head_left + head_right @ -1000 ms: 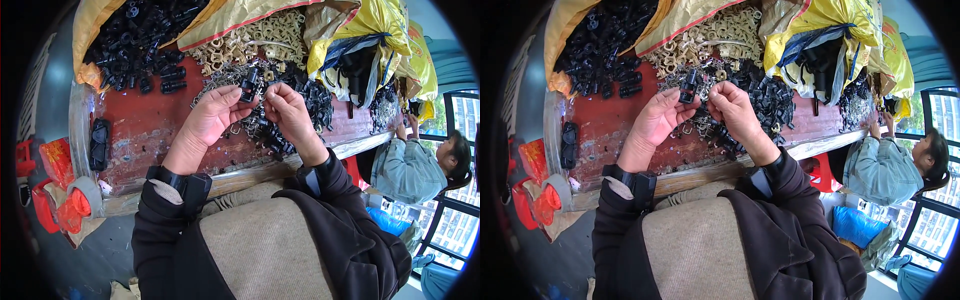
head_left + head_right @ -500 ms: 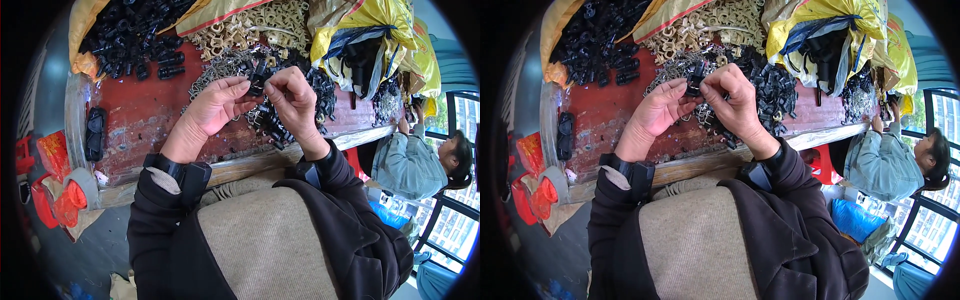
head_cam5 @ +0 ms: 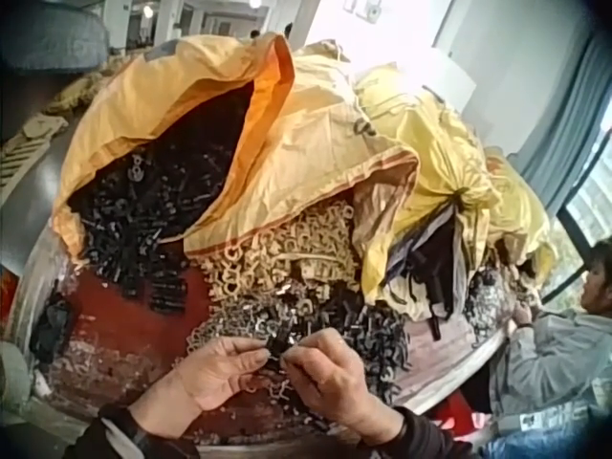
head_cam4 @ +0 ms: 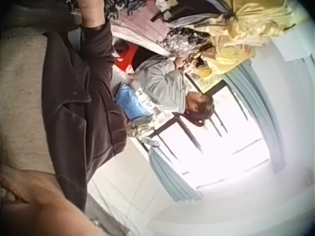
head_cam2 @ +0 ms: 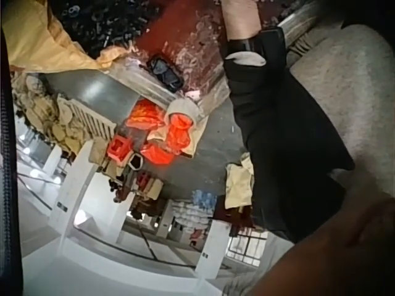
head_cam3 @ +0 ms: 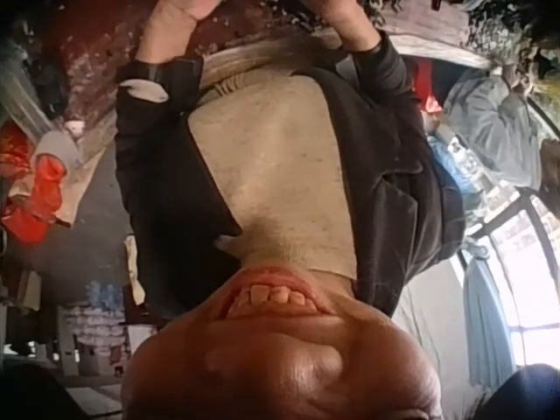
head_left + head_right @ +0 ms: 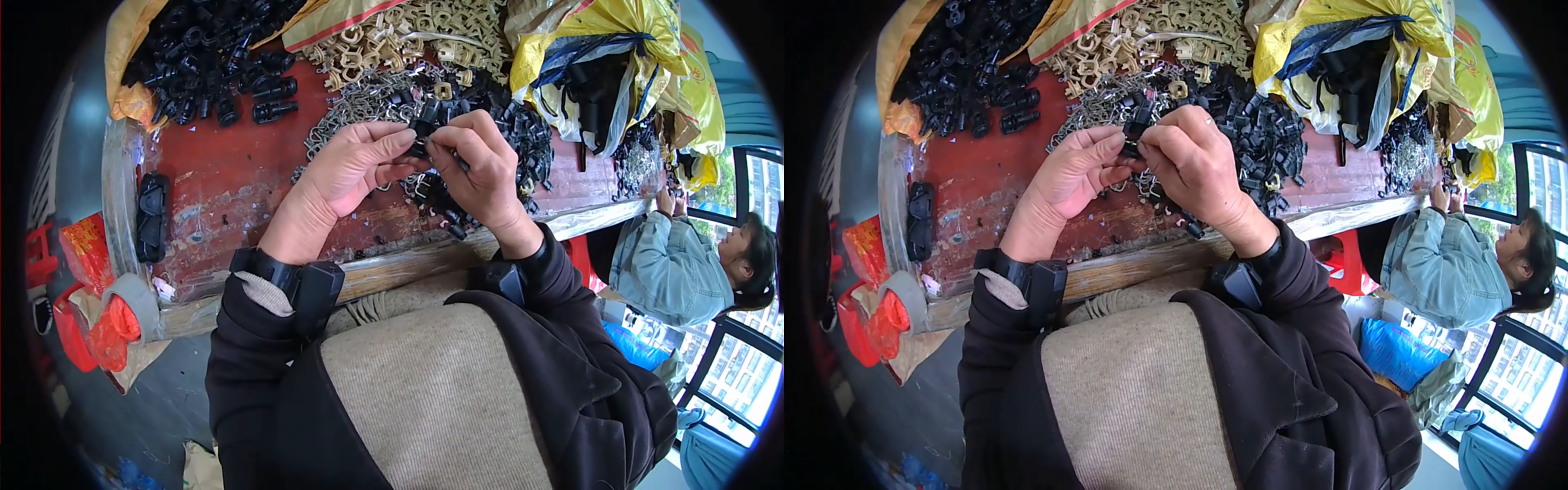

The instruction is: Assembling small black plastic components with metal springs and connectors at a factory workstation.

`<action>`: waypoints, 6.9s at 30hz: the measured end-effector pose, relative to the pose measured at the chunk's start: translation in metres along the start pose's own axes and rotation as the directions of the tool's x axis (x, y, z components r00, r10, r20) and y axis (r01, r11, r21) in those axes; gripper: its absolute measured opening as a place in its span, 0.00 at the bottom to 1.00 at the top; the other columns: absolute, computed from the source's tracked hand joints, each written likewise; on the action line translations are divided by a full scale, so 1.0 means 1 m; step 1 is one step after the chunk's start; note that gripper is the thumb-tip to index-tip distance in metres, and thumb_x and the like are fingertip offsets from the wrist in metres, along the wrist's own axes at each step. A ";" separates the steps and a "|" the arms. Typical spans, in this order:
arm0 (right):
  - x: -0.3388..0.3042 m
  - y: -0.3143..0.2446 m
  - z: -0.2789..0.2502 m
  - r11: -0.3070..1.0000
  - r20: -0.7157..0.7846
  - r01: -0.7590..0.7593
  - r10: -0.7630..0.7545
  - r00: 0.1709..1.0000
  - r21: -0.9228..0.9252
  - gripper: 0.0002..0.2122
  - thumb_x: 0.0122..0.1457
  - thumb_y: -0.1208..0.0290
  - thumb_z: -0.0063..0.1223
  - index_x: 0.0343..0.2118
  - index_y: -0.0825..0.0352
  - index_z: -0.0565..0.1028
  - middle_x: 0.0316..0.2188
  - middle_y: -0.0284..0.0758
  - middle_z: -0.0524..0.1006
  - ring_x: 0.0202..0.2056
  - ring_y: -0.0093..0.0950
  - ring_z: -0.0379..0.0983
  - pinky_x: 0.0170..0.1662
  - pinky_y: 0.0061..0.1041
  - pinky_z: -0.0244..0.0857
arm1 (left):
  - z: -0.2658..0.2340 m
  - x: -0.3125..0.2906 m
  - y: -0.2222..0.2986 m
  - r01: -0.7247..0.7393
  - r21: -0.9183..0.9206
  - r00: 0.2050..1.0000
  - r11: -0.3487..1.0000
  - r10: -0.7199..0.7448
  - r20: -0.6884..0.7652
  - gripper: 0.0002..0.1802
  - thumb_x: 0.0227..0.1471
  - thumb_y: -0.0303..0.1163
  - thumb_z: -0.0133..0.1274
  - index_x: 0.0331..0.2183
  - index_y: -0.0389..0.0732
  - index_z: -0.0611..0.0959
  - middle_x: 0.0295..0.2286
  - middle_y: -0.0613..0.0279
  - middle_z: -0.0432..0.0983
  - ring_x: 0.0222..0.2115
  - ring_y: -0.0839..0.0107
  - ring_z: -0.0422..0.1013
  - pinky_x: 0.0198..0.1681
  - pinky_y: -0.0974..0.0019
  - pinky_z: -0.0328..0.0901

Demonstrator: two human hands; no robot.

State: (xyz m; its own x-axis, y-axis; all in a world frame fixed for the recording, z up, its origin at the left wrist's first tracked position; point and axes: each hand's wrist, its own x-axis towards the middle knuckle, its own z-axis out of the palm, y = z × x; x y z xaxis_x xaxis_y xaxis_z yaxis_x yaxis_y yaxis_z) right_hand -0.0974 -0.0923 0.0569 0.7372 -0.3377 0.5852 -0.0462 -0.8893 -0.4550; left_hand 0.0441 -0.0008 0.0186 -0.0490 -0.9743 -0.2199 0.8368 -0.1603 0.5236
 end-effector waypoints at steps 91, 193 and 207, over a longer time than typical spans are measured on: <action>-0.009 0.004 0.023 0.389 0.235 -0.571 0.639 0.732 0.723 0.07 0.48 0.72 0.50 0.19 0.64 0.65 0.14 0.22 0.64 0.14 0.09 0.52 0.16 0.08 0.44 | 0.000 0.003 -0.009 -0.009 0.061 0.984 0.998 0.019 -0.175 0.10 0.43 0.32 0.50 0.28 0.36 0.75 0.26 0.64 0.70 0.27 0.75 0.68 0.32 0.72 0.67; -0.023 -0.002 0.007 0.143 0.292 -0.485 0.643 0.708 0.862 0.09 0.49 0.79 0.45 0.35 0.72 0.66 0.26 0.31 0.69 0.27 0.19 0.66 0.32 0.15 0.62 | 0.005 0.006 -0.012 0.028 0.149 0.988 0.988 -0.005 -0.154 0.10 0.42 0.30 0.51 0.31 0.38 0.75 0.25 0.64 0.73 0.25 0.77 0.70 0.27 0.80 0.65; -0.027 0.006 0.003 0.104 0.385 -0.513 0.540 0.749 0.852 0.09 0.48 0.80 0.45 0.35 0.71 0.66 0.30 0.30 0.66 0.30 0.18 0.65 0.33 0.15 0.61 | 0.009 0.005 -0.010 0.060 0.156 0.985 0.986 -0.033 -0.169 0.09 0.42 0.31 0.51 0.29 0.39 0.75 0.24 0.66 0.72 0.24 0.76 0.70 0.27 0.77 0.66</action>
State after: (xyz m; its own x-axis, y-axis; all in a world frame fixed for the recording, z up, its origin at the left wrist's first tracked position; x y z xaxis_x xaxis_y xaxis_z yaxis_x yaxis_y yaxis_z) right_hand -0.1159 -0.0879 0.0364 0.7866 -0.6139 -0.0657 0.1916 0.3439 -0.9192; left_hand 0.0309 -0.0051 0.0197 0.0160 -0.9276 -0.3732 0.7368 -0.2414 0.6316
